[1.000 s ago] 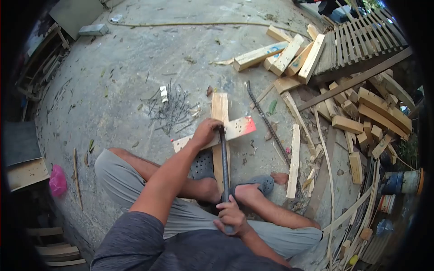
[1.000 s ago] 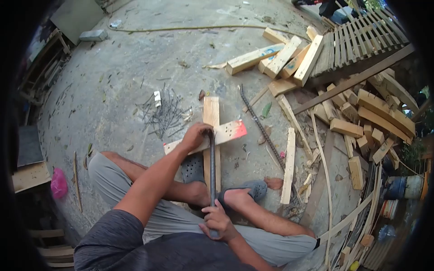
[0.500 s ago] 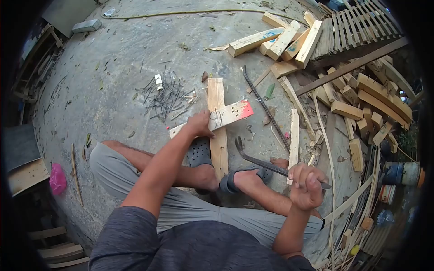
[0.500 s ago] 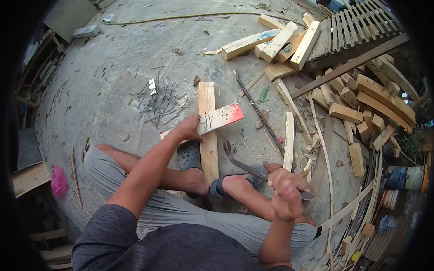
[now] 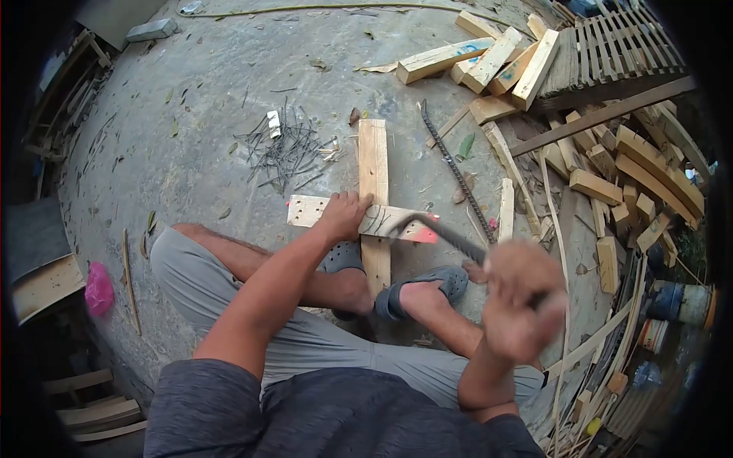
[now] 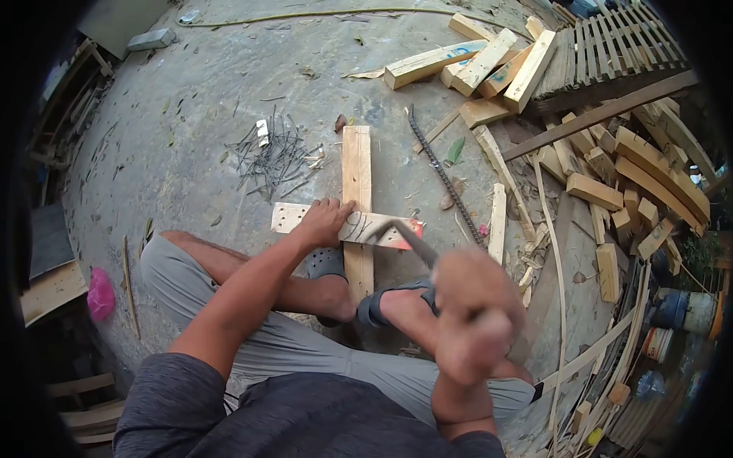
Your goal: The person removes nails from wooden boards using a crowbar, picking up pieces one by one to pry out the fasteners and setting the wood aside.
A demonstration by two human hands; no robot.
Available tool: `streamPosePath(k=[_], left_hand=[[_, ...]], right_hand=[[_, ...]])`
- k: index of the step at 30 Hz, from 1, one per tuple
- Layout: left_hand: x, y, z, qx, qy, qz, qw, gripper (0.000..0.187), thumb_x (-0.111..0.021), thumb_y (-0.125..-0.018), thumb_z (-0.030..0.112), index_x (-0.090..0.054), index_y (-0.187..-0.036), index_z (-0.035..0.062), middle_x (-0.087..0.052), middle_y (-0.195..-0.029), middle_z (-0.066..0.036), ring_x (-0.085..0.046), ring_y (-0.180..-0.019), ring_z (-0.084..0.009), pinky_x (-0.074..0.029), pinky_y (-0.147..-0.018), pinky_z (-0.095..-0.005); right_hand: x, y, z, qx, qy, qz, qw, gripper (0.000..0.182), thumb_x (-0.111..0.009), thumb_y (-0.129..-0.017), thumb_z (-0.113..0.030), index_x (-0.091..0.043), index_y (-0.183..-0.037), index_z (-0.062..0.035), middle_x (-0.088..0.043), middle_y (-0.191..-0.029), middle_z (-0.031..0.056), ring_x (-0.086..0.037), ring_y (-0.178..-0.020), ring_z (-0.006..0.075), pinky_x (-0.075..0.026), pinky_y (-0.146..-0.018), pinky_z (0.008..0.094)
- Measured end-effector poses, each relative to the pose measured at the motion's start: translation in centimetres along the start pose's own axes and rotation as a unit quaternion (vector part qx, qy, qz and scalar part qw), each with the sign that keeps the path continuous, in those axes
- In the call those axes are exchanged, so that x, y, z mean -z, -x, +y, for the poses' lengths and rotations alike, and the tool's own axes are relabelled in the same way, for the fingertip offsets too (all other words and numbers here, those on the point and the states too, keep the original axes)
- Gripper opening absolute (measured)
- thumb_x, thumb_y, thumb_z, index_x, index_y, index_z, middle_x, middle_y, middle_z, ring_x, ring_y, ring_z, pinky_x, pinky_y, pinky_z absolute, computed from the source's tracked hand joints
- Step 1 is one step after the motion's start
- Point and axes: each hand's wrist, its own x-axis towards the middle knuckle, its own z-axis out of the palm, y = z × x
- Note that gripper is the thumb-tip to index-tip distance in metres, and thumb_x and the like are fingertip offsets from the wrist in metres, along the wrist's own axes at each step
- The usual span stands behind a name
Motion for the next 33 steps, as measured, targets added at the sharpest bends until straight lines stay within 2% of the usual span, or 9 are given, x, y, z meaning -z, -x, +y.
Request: streamPosePath(k=[2,5,11,14,18,21,24,29,33], left_hand=[[0.2,0.0,0.9,0.031,-0.01,-0.017,0.999,0.068,-0.079,-0.069,0.022,-0.051,-0.13,0.0066,-0.059,-0.106,-0.018,-0.061,-0.099,-0.0379,-0.047,-0.086,-0.0485],[-0.6,-0.1,1.3,0.075,0.031,-0.039,0.996,0.073,-0.079,-0.071,0.024,-0.047,-0.135,0.0064,-0.055,-0.109,-0.022,-0.058,-0.104,-0.0407,-0.044,-0.088,-0.0519],[-1.3,-0.6,1.3,0.075,0.016,-0.046,0.996,0.066,-0.079,-0.07,0.025,-0.047,-0.124,0.0047,-0.053,-0.11,-0.023,-0.057,-0.103,-0.0402,-0.044,-0.088,-0.051],[-0.8,-0.6,1.4,0.074,0.016,-0.052,0.996,0.065,-0.08,-0.069,0.023,-0.047,-0.122,0.0033,-0.053,-0.109,-0.022,-0.057,-0.102,-0.0393,-0.044,-0.087,-0.0505],[-0.5,-0.4,1.7,0.067,0.015,-0.044,0.997,0.068,-0.084,-0.065,0.023,-0.048,-0.119,0.0018,-0.053,-0.108,-0.021,-0.057,-0.1,-0.038,-0.044,-0.085,-0.0498],[-0.9,-0.6,1.3,0.059,0.006,-0.014,0.998,0.071,-0.088,-0.063,0.027,-0.048,-0.117,0.0018,-0.054,-0.107,-0.02,-0.058,-0.098,-0.0369,-0.045,-0.083,-0.0489],[-2.0,-0.3,1.3,0.057,-0.021,0.001,0.998,0.073,-0.09,-0.061,0.031,-0.049,-0.114,0.0023,-0.054,-0.105,-0.019,-0.058,-0.096,-0.0358,-0.046,-0.082,-0.0473],[-3.2,-0.6,1.4,0.056,-0.052,0.049,0.996,0.062,-0.086,-0.066,0.029,-0.051,-0.109,0.0022,-0.055,-0.1,-0.018,-0.059,-0.091,-0.034,-0.045,-0.078,-0.0458],[-3.2,-0.6,1.4,0.049,-0.062,0.064,0.995,0.039,-0.069,-0.08,0.022,-0.052,-0.108,0.0014,-0.055,-0.097,-0.017,-0.058,-0.088,-0.0327,-0.044,-0.077,-0.0457]], right_hand=[[-0.6,0.6,2.5,-0.036,-0.03,-0.012,0.999,0.052,-0.061,-0.1,-0.043,-0.042,-0.067,-0.0089,-0.042,-0.063,0.001,-0.034,-0.051,0.0162,-0.029,-0.051,0.0337],[-0.1,2.1,3.6,-0.031,-0.072,-0.158,0.984,0.046,-0.07,-0.089,-0.03,-0.042,-0.059,-0.0081,-0.048,-0.06,0.0038,-0.044,-0.051,0.0191,-0.031,-0.049,0.0352],[-0.5,3.4,2.2,-0.002,-0.051,-0.348,0.936,0.045,-0.077,-0.081,-0.026,-0.041,-0.057,-0.0109,-0.037,-0.059,0.0009,-0.044,-0.05,0.0222,-0.029,-0.047,0.0355],[-1.3,4.0,1.6,-0.002,-0.07,-0.396,0.916,0.044,-0.078,-0.079,-0.023,-0.041,-0.057,-0.0122,-0.036,-0.059,-0.0002,-0.043,-0.05,0.0221,-0.03,-0.047,0.0351],[-1.8,5.9,1.1,-0.013,-0.055,-0.332,0.941,0.035,-0.078,-0.074,-0.017,-0.047,-0.059,-0.0104,-0.036,-0.06,0.0012,-0.042,-0.05,0.0215,-0.032,-0.048,0.0346],[-1.1,6.3,2.3,0.038,-0.036,-0.231,0.972,0.028,-0.076,-0.07,-0.014,-0.051,-0.061,-0.0079,-0.04,-0.062,0.002,-0.044,-0.051,0.0208,-0.036,-0.049,0.0346],[-0.9,6.3,3.1,0.066,-0.047,-0.218,0.973,0.024,-0.075,-0.067,-0.013,-0.053,-0.061,-0.0072,-0.043,-0.062,0.0019,-0.046,-0.052,0.0205,-0.038,-0.05,0.0348],[-0.9,6.8,1.7,-0.001,-0.05,-0.243,0.969,0.027,-0.076,-0.069,-0.014,-0.051,-0.06,-0.0078,-0.042,-0.062,0.0022,-0.046,-0.051,0.0213,-0.037,-0.049,0.0349],[-1.8,5.2,0.5,-0.067,-0.056,-0.34,0.936,0.029,-0.075,-0.071,-0.013,-0.049,-0.059,-0.0092,-0.042,-0.06,0.0025,-0.045,-0.049,0.022,-0.035,-0.048,0.0347]])
